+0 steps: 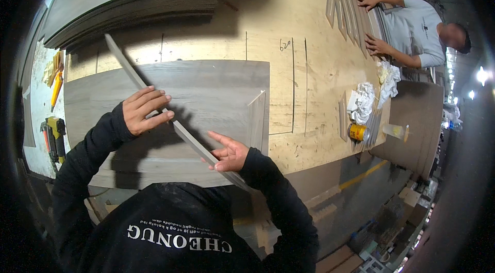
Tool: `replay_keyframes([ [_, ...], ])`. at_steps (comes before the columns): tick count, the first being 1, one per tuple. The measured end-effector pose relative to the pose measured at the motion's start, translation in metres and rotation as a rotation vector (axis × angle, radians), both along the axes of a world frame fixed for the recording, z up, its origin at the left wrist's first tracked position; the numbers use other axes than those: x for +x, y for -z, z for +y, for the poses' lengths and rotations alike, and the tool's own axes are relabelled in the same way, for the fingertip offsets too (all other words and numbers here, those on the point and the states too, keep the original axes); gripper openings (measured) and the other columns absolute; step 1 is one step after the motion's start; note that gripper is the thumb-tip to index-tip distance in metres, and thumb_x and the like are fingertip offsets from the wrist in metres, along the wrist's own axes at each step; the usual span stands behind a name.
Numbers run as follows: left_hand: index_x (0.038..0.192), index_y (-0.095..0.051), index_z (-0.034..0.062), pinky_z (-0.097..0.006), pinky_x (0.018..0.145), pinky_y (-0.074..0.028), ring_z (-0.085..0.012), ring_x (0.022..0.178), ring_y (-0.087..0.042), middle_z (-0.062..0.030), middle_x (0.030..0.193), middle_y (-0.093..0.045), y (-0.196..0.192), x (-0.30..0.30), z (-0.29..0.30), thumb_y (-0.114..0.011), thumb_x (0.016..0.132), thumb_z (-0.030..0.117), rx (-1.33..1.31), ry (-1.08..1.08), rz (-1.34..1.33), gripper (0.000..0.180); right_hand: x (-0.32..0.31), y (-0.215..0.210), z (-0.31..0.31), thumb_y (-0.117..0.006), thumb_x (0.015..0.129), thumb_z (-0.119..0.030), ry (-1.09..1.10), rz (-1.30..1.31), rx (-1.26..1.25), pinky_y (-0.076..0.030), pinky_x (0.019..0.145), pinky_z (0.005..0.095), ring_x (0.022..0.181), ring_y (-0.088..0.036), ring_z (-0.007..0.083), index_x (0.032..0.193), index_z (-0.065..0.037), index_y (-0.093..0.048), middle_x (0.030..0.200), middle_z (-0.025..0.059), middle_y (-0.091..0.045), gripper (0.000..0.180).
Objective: The person constructs wooden panels by aligning wooden trim pieces along the borders by hand and fastening them using a pneumatic nail gun, turning each panel to secure all sides.
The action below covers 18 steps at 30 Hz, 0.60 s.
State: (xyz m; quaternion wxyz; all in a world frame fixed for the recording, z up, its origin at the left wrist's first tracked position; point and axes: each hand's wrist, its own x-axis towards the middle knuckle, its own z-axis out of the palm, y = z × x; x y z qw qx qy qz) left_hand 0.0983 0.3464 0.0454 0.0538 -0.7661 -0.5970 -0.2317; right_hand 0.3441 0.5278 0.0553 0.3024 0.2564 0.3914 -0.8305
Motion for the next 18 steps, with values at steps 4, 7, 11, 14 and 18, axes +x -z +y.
replay_keyframes([
  [4, 0.107, -0.055, 0.0128, -0.040, 0.081, -0.045, -0.0256, 0.089, -0.056, -0.0112, 0.097, -0.056, -0.011, -0.006, 0.006, -0.056, 0.074, 0.012, 0.006, 0.025, 0.053, 0.033, 0.000, 0.002, 0.002, -0.059, 0.077, -0.022, 0.000, 0.199, -0.177, -0.043, 0.081, 0.0264, 0.093, -0.055, 0.0183, 0.136, -0.007, -0.005, 0.110, 0.0212, -0.052, 0.081],
  [7, 0.106, -0.055, 0.0116, -0.039, 0.077, -0.045, -0.0260, 0.084, -0.056, -0.0113, 0.095, -0.056, -0.010, -0.010, 0.012, -0.060, 0.069, 0.009, -0.036, -0.078, -0.018, 0.037, 0.029, 0.053, 0.051, -0.044, 0.085, -0.045, 0.195, 0.021, 0.102, -0.043, 0.068, 0.0198, 0.086, -0.057, 0.0156, 0.131, -0.003, -0.023, 0.103, 0.0157, -0.056, 0.066],
  [11, 0.110, -0.050, 0.0116, -0.036, 0.075, -0.045, -0.0277, 0.087, -0.054, -0.0093, 0.100, -0.054, 0.010, -0.020, 0.010, -0.068, 0.061, 0.007, -0.308, -0.327, -0.162, 0.053, 0.040, 0.060, 0.059, -0.055, 0.081, -0.030, 0.693, -0.046, 0.978, -0.044, 0.066, 0.0199, 0.074, -0.053, 0.0110, 0.119, 0.000, -0.043, 0.092, 0.0079, -0.053, 0.050],
  [14, 0.113, -0.047, 0.0127, -0.035, 0.076, -0.045, -0.0278, 0.091, -0.054, -0.0088, 0.104, -0.052, 0.035, -0.021, 0.016, -0.072, 0.057, 0.010, -0.525, -0.430, -0.252, 0.061, 0.038, 0.090, 0.039, -0.074, 0.065, -0.020, 0.459, -0.072, 1.498, -0.042, 0.077, 0.0290, 0.087, -0.047, 0.0169, 0.120, -0.003, -0.046, 0.096, 0.0099, -0.047, 0.064],
  [18, 0.113, -0.050, 0.0118, -0.035, 0.078, -0.046, -0.0270, 0.088, -0.053, -0.0096, 0.102, -0.052, 0.050, -0.017, 0.023, -0.076, 0.053, 0.014, -0.591, -0.431, -0.230, 0.065, 0.038, 0.103, 0.026, -0.073, 0.064, -0.015, 0.541, 0.028, 1.635, -0.041, 0.079, 0.0298, 0.088, -0.048, 0.0198, 0.116, -0.003, -0.050, 0.096, 0.0105, -0.047, 0.058],
])
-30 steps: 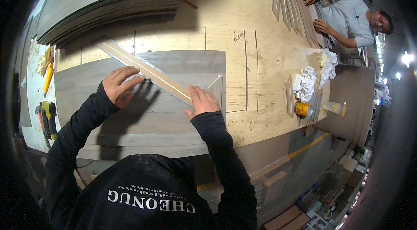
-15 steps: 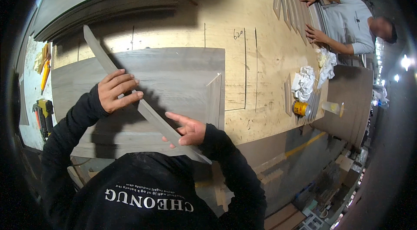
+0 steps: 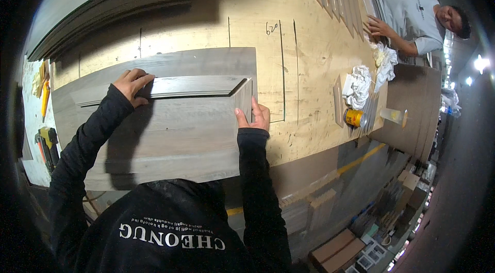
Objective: The person constructs wooden panels by aligning wooden trim pieces along the borders by hand and fastening them using a pneumatic nail gun, turning each panel to secure all sides.
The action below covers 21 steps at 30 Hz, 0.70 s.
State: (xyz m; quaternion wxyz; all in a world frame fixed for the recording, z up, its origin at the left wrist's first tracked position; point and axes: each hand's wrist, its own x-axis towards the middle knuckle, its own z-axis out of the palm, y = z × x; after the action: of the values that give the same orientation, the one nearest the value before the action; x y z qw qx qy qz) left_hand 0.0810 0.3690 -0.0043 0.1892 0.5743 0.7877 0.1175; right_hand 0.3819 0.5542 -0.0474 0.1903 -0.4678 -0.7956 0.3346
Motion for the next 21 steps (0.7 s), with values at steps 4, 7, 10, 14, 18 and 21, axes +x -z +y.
replay_keyframes([
  [4, 0.110, -0.054, 0.0124, -0.035, 0.076, -0.047, -0.0267, 0.084, -0.051, -0.0104, 0.098, -0.052, 0.003, 0.002, 0.011, -0.080, 0.049, 0.019, -0.071, 0.013, -0.050, 0.066, -0.002, 0.000, -0.003, -0.072, 0.065, -0.013, 0.053, 0.070, -0.029, -0.040, 0.080, 0.0297, 0.089, -0.048, 0.0207, 0.115, -0.004, -0.051, 0.096, 0.0103, -0.047, 0.055],
  [7, 0.109, -0.055, 0.0125, -0.035, 0.074, -0.047, -0.0257, 0.084, -0.050, -0.0105, 0.095, -0.052, 0.003, 0.003, 0.014, -0.080, 0.050, 0.021, -0.072, 0.068, -0.043, 0.064, -0.001, 0.004, -0.003, -0.074, 0.063, -0.011, 0.048, 0.114, 0.043, -0.039, 0.078, 0.0263, 0.084, -0.046, 0.0154, 0.113, -0.007, -0.054, 0.092, 0.0050, -0.048, 0.054],
  [10, 0.109, -0.055, 0.0133, -0.034, 0.072, -0.045, -0.0246, 0.083, -0.050, -0.0080, 0.091, -0.051, 0.003, 0.002, 0.015, -0.076, 0.055, 0.024, -0.032, 0.112, -0.036, 0.059, -0.005, -0.001, -0.005, -0.073, 0.063, -0.011, 0.077, 0.105, 0.004, -0.039, 0.079, 0.0269, 0.088, -0.047, 0.0160, 0.113, -0.008, -0.054, 0.093, 0.0056, -0.048, 0.053],
  [14, 0.108, -0.056, 0.0119, -0.035, 0.072, -0.046, -0.0249, 0.080, -0.049, -0.0101, 0.089, -0.052, 0.006, 0.002, 0.014, -0.079, 0.051, 0.021, 0.009, 0.127, -0.077, 0.062, -0.003, 0.002, -0.005, -0.073, 0.064, -0.010, 0.061, 0.059, 0.046, -0.039, 0.080, 0.0269, 0.088, -0.047, 0.0161, 0.113, -0.008, -0.054, 0.094, 0.0060, -0.048, 0.053],
  [18, 0.108, -0.056, 0.0131, -0.035, 0.071, -0.045, -0.0251, 0.078, -0.047, -0.0105, 0.088, -0.051, 0.017, 0.009, 0.009, -0.078, 0.053, 0.019, 0.092, 0.073, -0.097, 0.060, -0.003, 0.004, -0.006, -0.072, 0.064, -0.009, 0.049, 0.058, 0.072, -0.039, 0.079, 0.0265, 0.088, -0.047, 0.0160, 0.113, -0.007, -0.054, 0.094, 0.0062, -0.047, 0.053],
  [21, 0.109, -0.056, 0.0165, -0.035, 0.071, -0.042, -0.0249, 0.077, -0.045, -0.0095, 0.086, -0.048, 0.012, 0.013, 0.009, -0.075, 0.058, 0.023, 0.075, 0.010, -0.104, 0.055, -0.002, 0.009, -0.005, -0.072, 0.064, -0.008, 0.039, 0.057, 0.080, -0.040, 0.079, 0.0265, 0.088, -0.047, 0.0162, 0.114, -0.007, -0.053, 0.094, 0.0062, -0.047, 0.054],
])
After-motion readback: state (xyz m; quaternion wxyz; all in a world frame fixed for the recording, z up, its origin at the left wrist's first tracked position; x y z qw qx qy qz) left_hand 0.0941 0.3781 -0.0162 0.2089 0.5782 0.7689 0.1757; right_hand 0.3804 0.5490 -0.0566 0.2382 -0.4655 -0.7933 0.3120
